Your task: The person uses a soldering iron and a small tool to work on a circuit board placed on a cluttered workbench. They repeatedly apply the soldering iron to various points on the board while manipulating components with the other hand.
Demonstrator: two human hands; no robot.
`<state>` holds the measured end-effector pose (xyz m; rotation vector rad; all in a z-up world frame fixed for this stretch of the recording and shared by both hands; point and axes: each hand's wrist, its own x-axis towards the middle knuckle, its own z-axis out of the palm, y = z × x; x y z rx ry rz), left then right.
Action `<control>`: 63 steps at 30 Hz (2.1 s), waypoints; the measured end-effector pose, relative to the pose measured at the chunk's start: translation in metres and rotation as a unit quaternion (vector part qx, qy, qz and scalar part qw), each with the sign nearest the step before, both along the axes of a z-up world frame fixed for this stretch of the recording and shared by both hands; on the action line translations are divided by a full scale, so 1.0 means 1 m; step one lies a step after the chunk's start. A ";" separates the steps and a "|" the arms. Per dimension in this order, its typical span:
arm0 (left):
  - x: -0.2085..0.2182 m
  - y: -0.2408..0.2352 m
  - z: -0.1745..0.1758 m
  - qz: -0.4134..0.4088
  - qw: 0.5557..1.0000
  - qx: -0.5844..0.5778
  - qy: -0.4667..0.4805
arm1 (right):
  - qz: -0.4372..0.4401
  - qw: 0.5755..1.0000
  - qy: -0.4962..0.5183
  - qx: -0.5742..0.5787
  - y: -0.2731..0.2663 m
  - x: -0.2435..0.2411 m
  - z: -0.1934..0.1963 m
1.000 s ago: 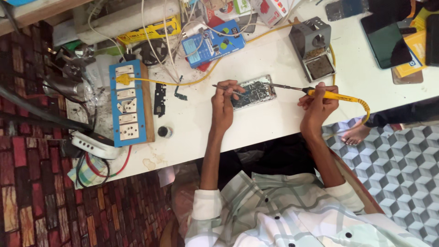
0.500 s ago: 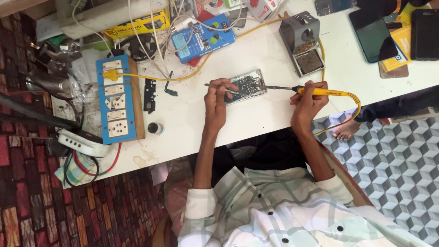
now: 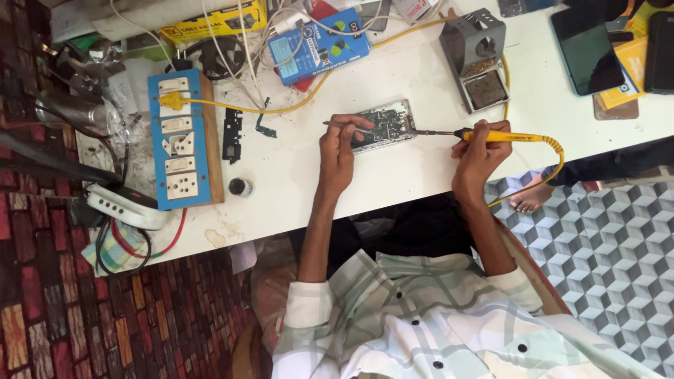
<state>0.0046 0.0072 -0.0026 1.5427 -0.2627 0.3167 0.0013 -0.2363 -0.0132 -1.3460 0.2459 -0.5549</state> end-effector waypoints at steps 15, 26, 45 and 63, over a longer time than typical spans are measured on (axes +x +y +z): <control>-0.005 0.000 0.003 -0.005 1.000 0.026 0.004 | -0.007 1.000 0.020 0.004 0.000 0.002 0.001; -0.008 0.000 0.004 -0.008 0.999 0.037 0.012 | 0.009 1.000 0.019 0.005 0.002 0.000 0.004; -0.005 -0.001 0.000 0.006 0.999 0.037 -0.017 | -0.002 1.000 0.012 0.023 -0.001 0.003 0.000; -0.003 -0.002 -0.006 -0.019 1.000 -0.012 -0.015 | 0.027 1.000 0.014 -0.006 0.000 0.004 0.001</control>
